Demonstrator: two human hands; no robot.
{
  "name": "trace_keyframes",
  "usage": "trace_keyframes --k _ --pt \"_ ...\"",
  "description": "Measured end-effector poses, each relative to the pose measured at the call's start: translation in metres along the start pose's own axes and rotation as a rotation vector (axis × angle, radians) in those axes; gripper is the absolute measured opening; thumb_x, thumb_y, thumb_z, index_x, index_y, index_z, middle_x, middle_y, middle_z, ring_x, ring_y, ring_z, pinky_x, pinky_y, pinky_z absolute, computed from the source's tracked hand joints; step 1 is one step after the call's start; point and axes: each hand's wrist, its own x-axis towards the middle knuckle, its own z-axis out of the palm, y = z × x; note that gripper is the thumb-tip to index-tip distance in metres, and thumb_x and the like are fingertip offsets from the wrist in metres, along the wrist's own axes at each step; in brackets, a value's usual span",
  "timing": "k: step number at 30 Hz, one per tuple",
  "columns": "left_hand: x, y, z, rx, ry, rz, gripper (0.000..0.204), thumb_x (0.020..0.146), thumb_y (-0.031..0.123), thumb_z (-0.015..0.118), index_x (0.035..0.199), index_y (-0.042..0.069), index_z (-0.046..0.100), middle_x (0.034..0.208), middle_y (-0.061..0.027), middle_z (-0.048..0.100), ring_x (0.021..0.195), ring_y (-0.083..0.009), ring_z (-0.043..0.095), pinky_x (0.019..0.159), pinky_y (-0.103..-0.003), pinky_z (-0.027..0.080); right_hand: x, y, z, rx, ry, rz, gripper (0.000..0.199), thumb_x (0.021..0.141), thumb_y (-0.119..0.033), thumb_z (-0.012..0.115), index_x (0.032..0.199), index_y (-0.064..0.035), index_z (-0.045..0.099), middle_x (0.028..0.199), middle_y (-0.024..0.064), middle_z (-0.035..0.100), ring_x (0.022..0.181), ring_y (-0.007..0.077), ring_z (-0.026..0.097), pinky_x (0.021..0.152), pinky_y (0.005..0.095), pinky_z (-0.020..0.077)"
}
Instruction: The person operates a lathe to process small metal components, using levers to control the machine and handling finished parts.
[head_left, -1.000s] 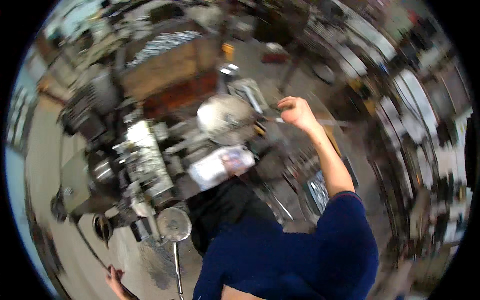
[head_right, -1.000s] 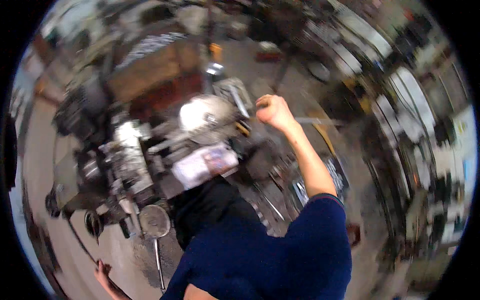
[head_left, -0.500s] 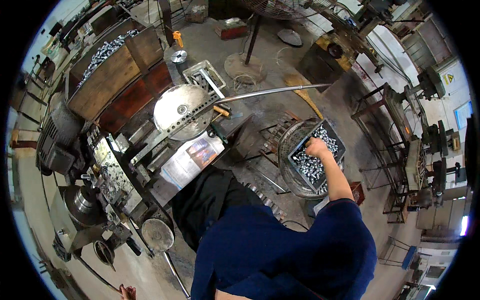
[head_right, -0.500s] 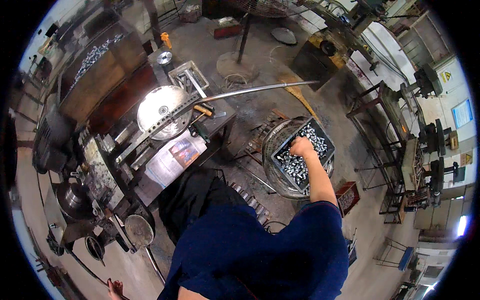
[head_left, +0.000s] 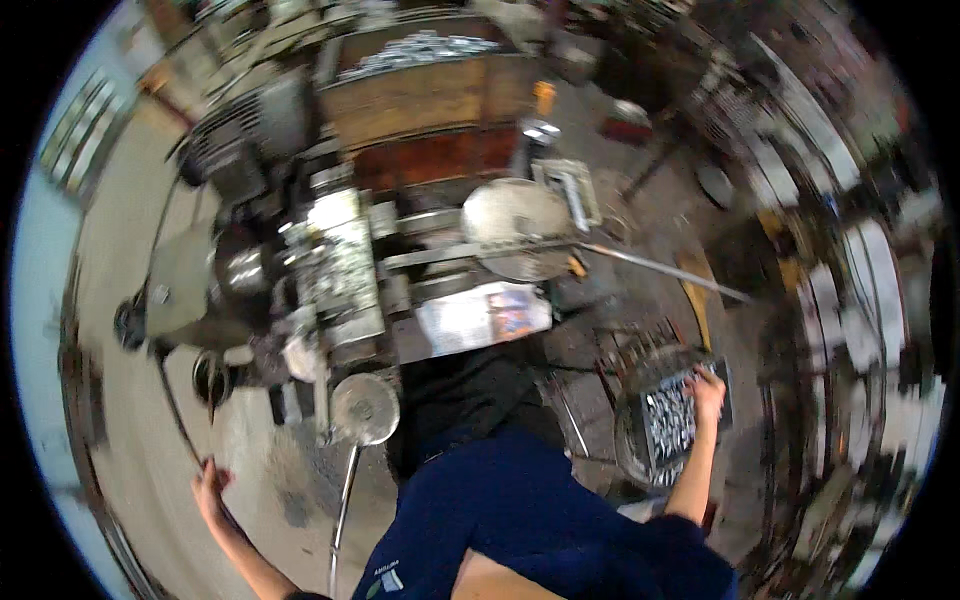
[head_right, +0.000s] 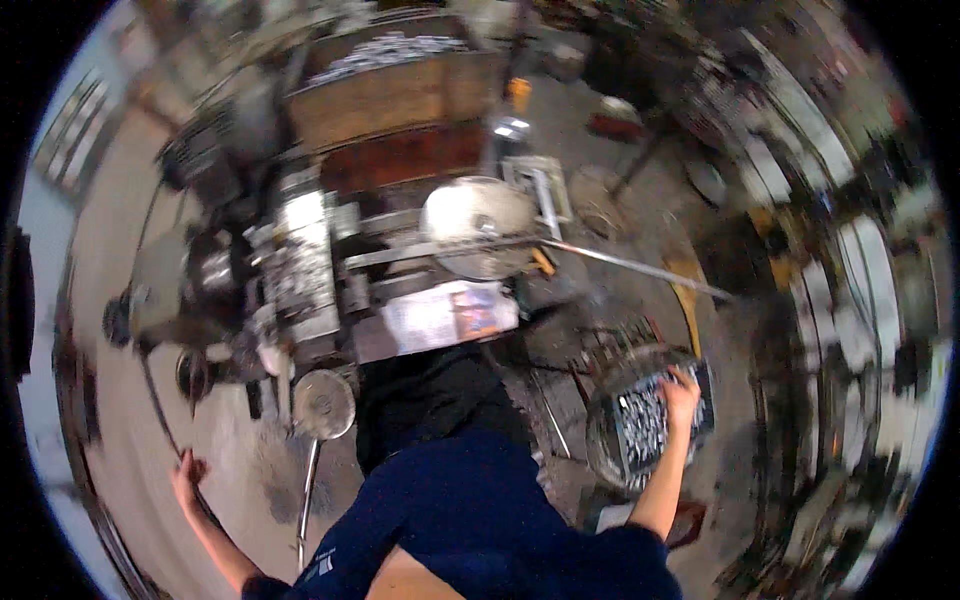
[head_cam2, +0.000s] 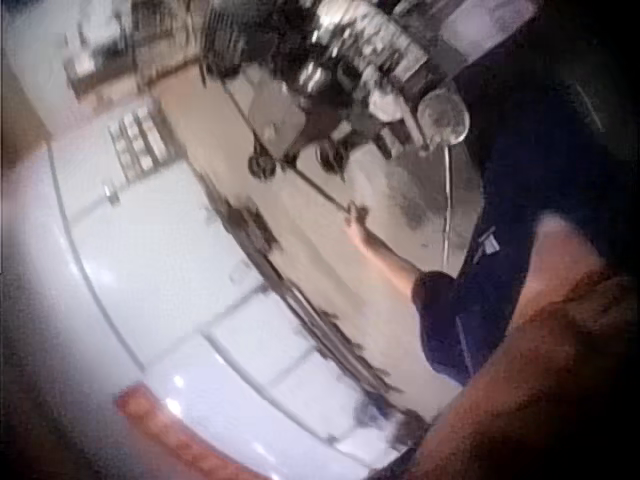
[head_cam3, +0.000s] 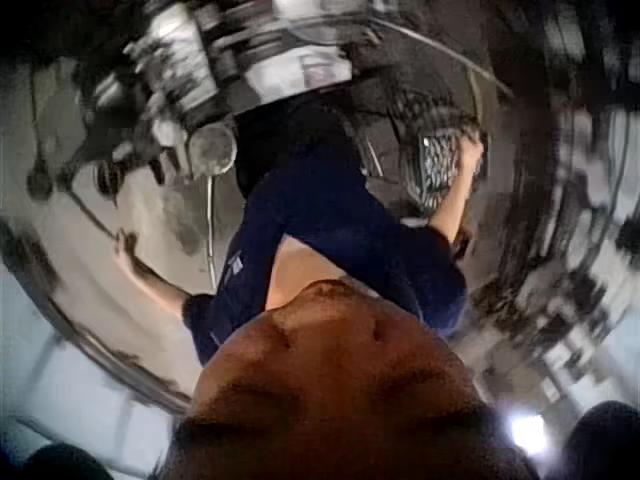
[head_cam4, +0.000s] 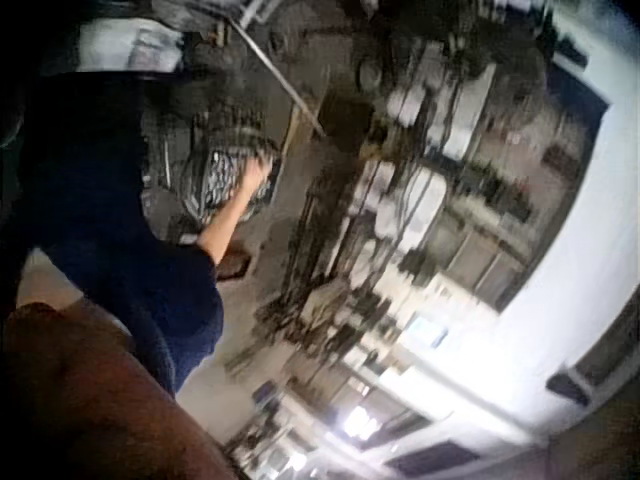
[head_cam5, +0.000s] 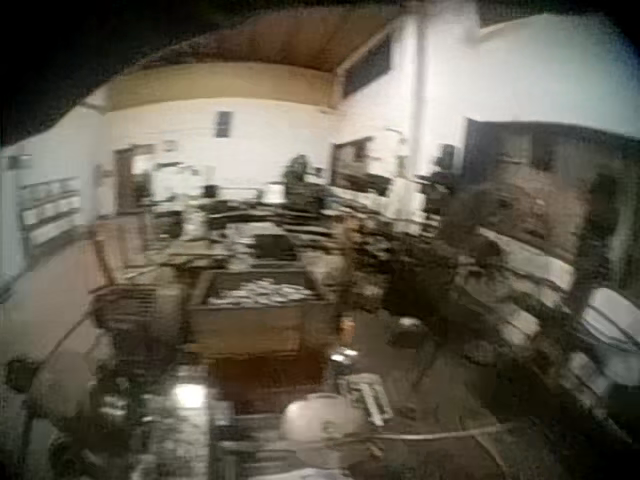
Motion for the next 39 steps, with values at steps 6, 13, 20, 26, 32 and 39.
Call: trace_keyframes --k 6,13,20,26,32,39 --pt "0.001 -0.001 0.000 -0.071 -0.003 -0.023 0.032 0.084 0.021 0.062 0.100 -0.006 0.054 0.068 -0.0089 0.058 0.062 -0.0183 0.060 0.056 -0.033 0.053 0.009 -0.119 0.119 0.645 -0.495 -0.270 0.036 0.070 -0.003 0.058 0.102 0.0130 0.058 0.117 0.0176 0.052 0.095 0.0320 0.061 0.081 0.0370 0.0518" --pt "-0.018 0.003 0.002 0.415 0.126 0.138 0.033 0.077 0.019 0.063 0.095 -0.007 0.054 0.067 -0.0127 0.059 0.060 -0.0196 0.060 0.055 -0.033 0.049 -0.075 -0.327 0.355 0.126 -1.223 -1.122 0.051 0.050 -0.009 0.058 0.100 -0.0056 0.067 0.119 0.0152 0.053 0.110 0.0298 0.052 0.091 0.0343 0.0426" --pt "-0.064 0.008 0.003 0.823 0.272 0.097 0.035 0.072 0.026 0.066 0.085 -0.003 0.053 0.070 -0.0208 0.058 0.068 -0.0370 0.058 0.062 -0.043 0.044 -0.150 -0.379 0.516 -0.673 -0.989 -1.680 0.026 0.054 -0.015 0.062 0.075 0.0004 0.066 0.096 0.0158 0.056 0.091 0.0329 0.054 0.082 0.0405 0.0457" --pt "-0.065 -0.008 0.003 0.722 0.341 0.179 0.032 0.072 0.023 0.066 0.084 -0.003 0.052 0.068 -0.0216 0.056 0.068 -0.0397 0.056 0.061 -0.044 0.044 -0.159 -0.375 0.553 -0.816 -1.004 -1.595 0.027 0.052 -0.014 0.063 0.074 0.0018 0.066 0.096 0.0203 0.056 0.093 0.0345 0.054 0.082 0.0402 0.0468" --pt "-0.065 0.001 0.006 0.783 0.353 0.097 0.029 0.072 0.022 0.065 0.080 -0.003 0.052 0.071 -0.0251 0.057 0.074 -0.0430 0.056 0.065 -0.048 0.043 -0.175 -0.385 0.556 -0.709 -1.096 -1.169 0.036 0.057 -0.016 0.063 0.085 0.0065 0.063 0.097 0.0260 0.057 0.094 0.0393 0.056 0.084 0.0402 0.0469" --pt "-0.057 0.001 0.001 0.942 0.394 0.065 0.020 0.072 0.017 0.060 0.080 -0.001 0.058 0.074 -0.0239 0.060 0.077 -0.0399 0.059 0.070 -0.048 0.046 -0.185 -0.398 0.557 -0.623 -1.030 -1.170 0.026 0.057 -0.019 0.062 0.072 0.0019 0.065 0.096 0.0214 0.056 0.091 0.0399 0.057 0.082 0.0409 0.0466"
